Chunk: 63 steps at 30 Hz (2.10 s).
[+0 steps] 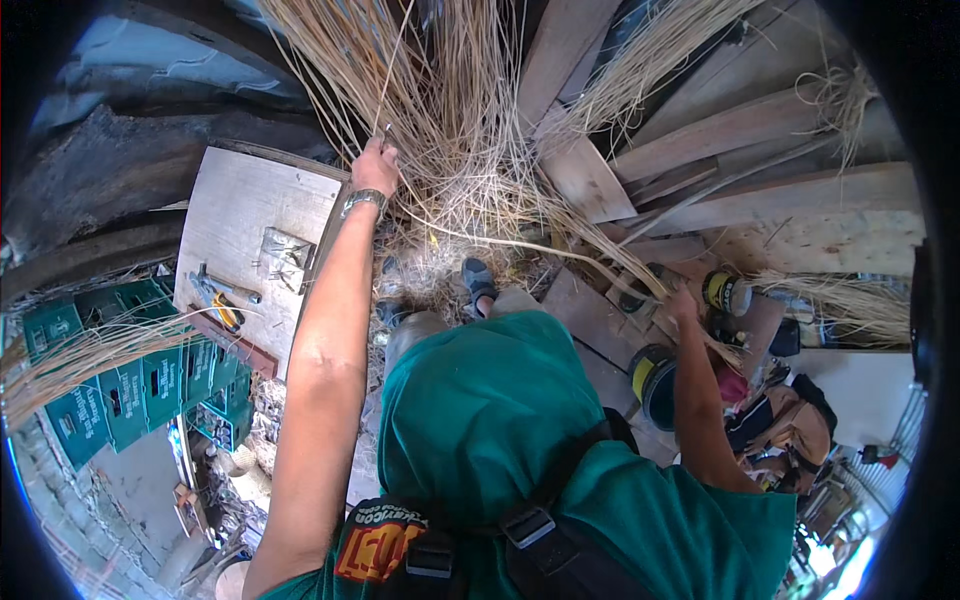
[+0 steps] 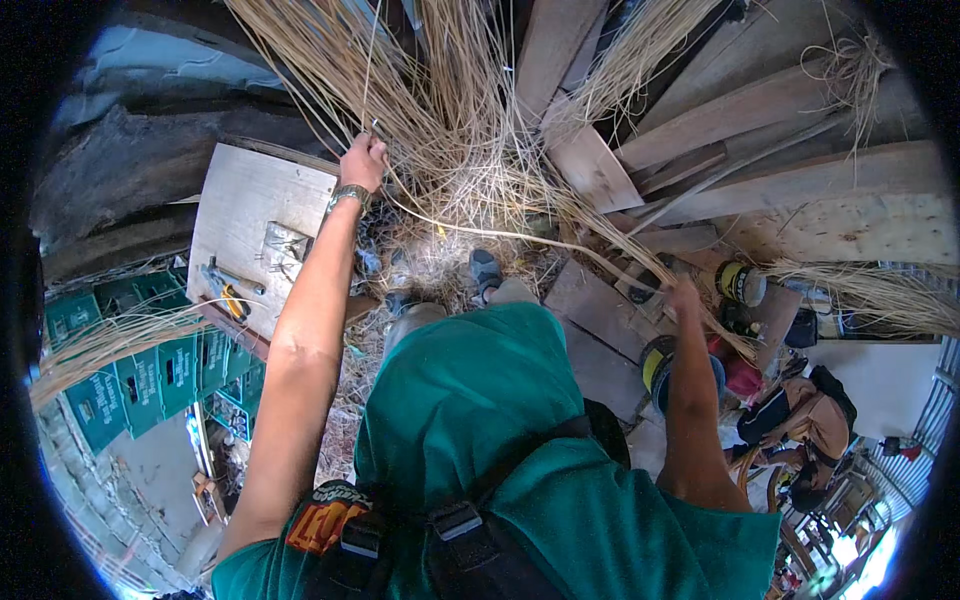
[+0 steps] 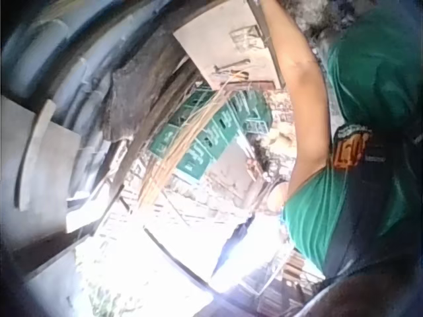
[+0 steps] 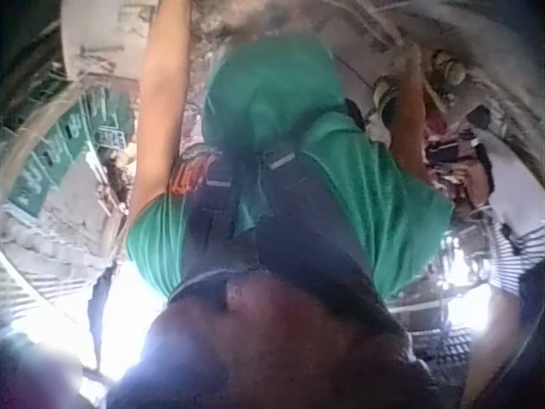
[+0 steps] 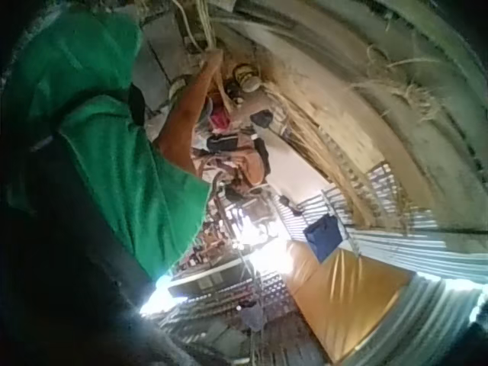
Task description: Splitting and preparing thin bamboo or rattan strips using a hand-held guide.
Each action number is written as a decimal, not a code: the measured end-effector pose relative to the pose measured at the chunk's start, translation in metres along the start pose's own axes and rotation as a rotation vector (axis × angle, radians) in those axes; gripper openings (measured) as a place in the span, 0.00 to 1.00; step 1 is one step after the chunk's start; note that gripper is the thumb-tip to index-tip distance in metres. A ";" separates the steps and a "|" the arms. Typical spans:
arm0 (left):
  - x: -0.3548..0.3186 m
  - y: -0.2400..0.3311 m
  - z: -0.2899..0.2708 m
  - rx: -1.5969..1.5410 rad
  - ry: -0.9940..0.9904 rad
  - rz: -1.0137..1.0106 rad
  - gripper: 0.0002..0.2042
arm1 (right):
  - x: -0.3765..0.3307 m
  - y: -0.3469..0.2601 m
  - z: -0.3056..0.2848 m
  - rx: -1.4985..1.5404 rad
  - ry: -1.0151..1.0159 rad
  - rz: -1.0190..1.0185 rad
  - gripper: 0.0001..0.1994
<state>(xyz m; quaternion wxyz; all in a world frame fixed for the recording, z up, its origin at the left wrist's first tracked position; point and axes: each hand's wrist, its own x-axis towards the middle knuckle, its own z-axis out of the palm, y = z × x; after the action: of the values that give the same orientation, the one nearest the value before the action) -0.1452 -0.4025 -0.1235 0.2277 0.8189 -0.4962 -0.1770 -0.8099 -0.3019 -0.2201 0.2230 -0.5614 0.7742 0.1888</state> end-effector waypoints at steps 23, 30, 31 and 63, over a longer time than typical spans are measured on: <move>-0.269 -0.200 -0.157 -0.999 0.526 -0.732 0.13 | 0.062 -0.147 0.092 -0.054 -0.350 -0.531 0.16; -0.354 -0.270 -0.181 -1.079 0.749 -0.812 0.14 | -0.182 -0.563 -0.008 0.229 -0.367 -1.210 0.20; -0.351 -0.261 -0.191 -1.073 0.701 -0.846 0.14 | -0.215 -0.607 -0.016 0.245 -0.419 -1.284 0.19; -0.173 -0.269 -0.485 -0.721 0.370 -0.226 0.08 | -0.041 -0.217 0.051 -0.584 -0.129 -0.513 0.16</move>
<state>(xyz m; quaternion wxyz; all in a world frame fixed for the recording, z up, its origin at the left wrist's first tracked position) 0.2249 -0.0442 0.1443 0.5643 0.7539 -0.2603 -0.2131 -0.5852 -0.3066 -0.2481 0.1420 -0.7635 0.5069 0.3741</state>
